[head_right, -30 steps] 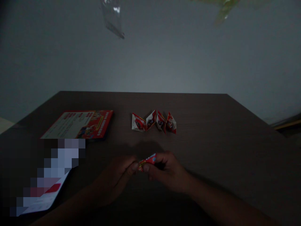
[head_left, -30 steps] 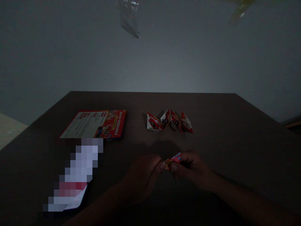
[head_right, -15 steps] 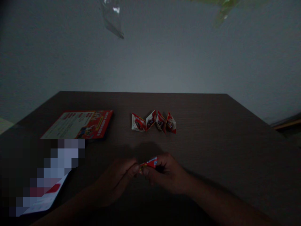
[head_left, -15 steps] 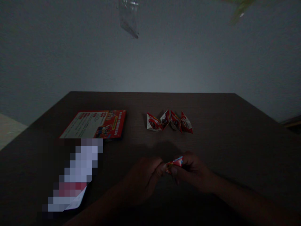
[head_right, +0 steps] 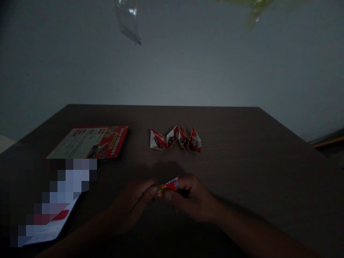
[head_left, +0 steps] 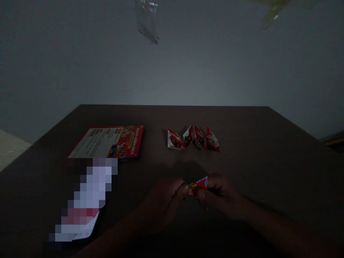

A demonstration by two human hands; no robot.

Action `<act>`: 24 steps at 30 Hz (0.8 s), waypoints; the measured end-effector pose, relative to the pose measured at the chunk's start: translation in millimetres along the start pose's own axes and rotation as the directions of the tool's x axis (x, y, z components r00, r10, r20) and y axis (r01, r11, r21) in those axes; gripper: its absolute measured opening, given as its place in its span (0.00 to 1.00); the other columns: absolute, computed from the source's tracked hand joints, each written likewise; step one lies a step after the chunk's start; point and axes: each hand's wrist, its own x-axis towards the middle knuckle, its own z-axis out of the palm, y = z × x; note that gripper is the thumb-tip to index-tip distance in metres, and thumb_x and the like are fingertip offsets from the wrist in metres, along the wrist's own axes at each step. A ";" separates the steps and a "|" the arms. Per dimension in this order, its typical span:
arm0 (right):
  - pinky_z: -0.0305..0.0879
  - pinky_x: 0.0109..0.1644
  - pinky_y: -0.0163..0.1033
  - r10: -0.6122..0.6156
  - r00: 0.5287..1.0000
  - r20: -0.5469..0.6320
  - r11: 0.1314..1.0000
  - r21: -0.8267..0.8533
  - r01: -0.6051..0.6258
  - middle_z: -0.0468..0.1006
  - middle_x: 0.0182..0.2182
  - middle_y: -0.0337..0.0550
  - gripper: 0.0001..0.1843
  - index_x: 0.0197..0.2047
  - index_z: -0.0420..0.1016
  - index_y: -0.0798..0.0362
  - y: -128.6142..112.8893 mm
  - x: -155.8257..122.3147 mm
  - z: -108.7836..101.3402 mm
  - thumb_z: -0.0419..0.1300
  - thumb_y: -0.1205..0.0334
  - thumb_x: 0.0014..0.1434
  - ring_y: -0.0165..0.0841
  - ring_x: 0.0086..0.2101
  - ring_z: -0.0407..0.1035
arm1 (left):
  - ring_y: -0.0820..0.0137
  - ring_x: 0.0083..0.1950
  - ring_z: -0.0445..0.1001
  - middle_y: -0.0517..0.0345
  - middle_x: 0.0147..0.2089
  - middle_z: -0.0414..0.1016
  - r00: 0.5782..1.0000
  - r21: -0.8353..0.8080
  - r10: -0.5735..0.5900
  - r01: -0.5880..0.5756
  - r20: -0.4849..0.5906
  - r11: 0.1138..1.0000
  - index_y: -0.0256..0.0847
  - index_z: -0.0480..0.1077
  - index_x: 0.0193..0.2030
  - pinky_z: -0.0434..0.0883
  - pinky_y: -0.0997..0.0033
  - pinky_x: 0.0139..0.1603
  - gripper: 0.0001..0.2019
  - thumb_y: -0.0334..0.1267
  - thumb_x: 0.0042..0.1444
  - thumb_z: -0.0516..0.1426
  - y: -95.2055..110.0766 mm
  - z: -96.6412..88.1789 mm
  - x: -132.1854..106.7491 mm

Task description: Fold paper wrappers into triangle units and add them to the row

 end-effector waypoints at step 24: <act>0.48 0.19 0.29 -0.016 1.000 0.019 1.000 -0.025 0.016 0.59 0.13 0.32 0.24 0.19 0.61 0.54 -4.2 -3.1 0.1 0.49 0.54 0.64 0.23 0.15 0.53 | 0.76 0.24 0.61 0.66 0.23 0.59 1.000 -0.081 -0.008 0.009 0.013 0.997 0.39 0.60 0.27 0.55 0.77 0.27 0.17 0.41 0.65 0.42 -1.3 0.3 1.5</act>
